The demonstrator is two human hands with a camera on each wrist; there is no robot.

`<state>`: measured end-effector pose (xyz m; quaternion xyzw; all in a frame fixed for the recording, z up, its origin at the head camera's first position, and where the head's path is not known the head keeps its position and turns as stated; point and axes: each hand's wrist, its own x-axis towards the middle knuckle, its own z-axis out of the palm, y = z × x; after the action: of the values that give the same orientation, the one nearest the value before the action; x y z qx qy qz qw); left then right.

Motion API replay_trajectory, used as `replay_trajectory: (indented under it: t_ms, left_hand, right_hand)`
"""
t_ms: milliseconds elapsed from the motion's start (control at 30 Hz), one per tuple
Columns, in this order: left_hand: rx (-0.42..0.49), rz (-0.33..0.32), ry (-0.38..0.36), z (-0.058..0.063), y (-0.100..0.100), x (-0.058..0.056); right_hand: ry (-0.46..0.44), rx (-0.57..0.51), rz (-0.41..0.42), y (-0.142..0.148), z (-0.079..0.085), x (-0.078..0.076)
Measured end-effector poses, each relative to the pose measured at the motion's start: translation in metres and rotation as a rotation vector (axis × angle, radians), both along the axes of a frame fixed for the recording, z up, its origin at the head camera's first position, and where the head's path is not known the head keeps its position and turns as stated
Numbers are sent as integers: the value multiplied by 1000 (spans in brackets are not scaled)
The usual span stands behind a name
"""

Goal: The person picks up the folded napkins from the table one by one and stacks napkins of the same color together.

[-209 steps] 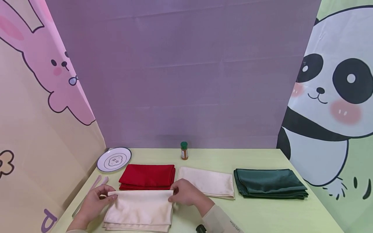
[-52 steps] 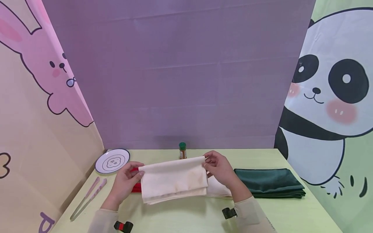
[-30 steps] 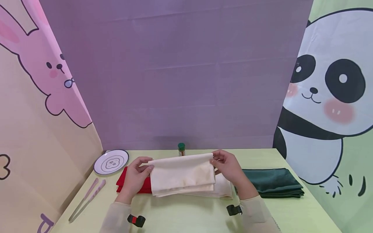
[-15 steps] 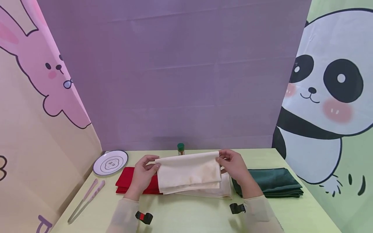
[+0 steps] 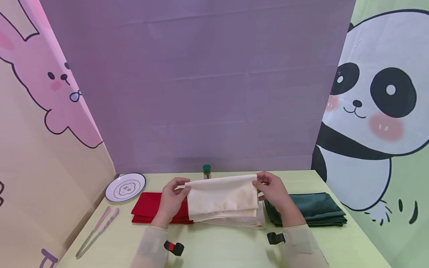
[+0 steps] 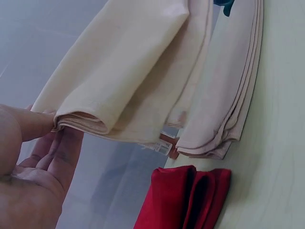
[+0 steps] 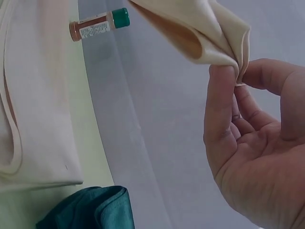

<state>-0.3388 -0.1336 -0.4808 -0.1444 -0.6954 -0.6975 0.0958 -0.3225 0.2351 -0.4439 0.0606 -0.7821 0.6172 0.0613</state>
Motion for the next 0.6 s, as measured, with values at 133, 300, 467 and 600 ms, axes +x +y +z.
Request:
replay_trajectory:
  t_ms: [133, 300, 467, 600]
  left_hand:
    - [-5, -3, -11, 1, 5, 1]
    - [-18, 3, -30, -3, 12, -3]
    - [-23, 28, -48, -11, 18, -7]
    - [-36, 47, -39, -16, 22, -10]
  right_hand:
    - [-10, 15, -3, 5, -2, -1]
    - [-38, 39, 7, 12, -6, -3]
    - [-65, 56, 41, 18, -9, -1]
    - [-83, 66, 44, 21, -11, -1]
